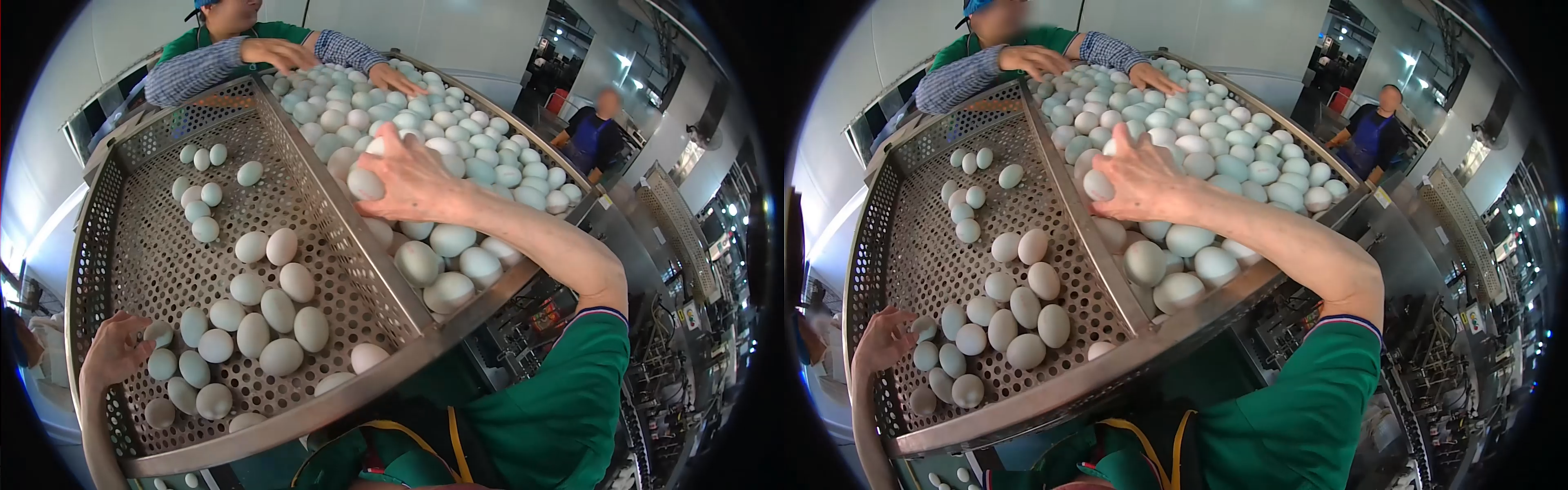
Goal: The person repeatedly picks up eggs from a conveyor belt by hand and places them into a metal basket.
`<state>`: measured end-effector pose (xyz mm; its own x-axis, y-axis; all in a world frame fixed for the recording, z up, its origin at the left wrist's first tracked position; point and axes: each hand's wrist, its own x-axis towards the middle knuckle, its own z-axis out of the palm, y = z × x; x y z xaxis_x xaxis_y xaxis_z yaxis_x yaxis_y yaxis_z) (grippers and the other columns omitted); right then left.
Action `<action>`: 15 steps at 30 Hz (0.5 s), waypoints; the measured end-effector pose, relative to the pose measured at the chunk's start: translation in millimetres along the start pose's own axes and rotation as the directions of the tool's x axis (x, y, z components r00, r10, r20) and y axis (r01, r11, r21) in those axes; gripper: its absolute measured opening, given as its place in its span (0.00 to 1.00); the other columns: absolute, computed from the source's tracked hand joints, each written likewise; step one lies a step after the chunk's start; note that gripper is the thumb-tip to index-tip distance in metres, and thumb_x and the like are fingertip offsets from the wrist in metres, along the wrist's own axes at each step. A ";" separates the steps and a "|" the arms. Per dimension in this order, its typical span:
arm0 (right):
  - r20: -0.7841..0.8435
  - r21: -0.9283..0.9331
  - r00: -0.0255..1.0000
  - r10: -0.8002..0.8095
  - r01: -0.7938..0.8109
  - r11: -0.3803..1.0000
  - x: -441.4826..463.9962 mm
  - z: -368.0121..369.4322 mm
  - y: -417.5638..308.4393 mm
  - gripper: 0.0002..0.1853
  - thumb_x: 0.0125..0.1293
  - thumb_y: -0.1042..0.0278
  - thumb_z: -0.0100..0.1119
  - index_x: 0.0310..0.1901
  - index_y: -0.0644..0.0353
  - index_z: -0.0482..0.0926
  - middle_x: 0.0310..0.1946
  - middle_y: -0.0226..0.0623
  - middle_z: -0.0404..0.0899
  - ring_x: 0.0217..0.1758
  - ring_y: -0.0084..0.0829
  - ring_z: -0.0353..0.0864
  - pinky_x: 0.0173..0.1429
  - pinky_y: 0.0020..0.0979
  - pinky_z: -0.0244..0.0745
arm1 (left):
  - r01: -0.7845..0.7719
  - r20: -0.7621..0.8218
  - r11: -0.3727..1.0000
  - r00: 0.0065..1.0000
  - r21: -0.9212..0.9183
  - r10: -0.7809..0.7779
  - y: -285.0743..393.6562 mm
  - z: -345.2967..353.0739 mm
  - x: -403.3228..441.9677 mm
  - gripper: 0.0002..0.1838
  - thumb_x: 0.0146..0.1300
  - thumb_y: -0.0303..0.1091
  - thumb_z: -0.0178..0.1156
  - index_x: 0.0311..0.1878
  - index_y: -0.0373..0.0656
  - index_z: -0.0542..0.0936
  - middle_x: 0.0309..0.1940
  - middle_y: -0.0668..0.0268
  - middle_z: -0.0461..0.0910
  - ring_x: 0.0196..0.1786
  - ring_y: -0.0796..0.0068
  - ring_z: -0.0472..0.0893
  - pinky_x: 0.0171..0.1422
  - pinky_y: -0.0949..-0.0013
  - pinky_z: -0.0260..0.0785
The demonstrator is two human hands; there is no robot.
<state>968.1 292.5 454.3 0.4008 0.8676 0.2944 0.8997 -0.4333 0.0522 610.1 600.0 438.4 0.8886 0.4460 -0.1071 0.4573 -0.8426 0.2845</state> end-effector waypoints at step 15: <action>0.260 -0.256 0.950 -0.171 0.239 0.937 34.1 -12.8 -13.5 0.25 0.44 0.51 0.70 0.43 0.56 0.83 0.52 0.53 0.65 0.46 0.52 0.75 0.44 0.47 0.78 | -0.091 0.056 0.994 0.995 0.068 0.087 14.7 -1.5 -16.2 0.18 0.54 0.38 0.64 0.46 0.38 0.81 0.29 0.51 0.80 0.34 0.58 0.82 0.48 0.60 0.73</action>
<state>967.4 324.9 475.8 0.2717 0.9621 0.0232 0.8943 -0.2613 0.3633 602.4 580.9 445.8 0.9255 0.3535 -0.1356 0.3764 -0.8980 0.2278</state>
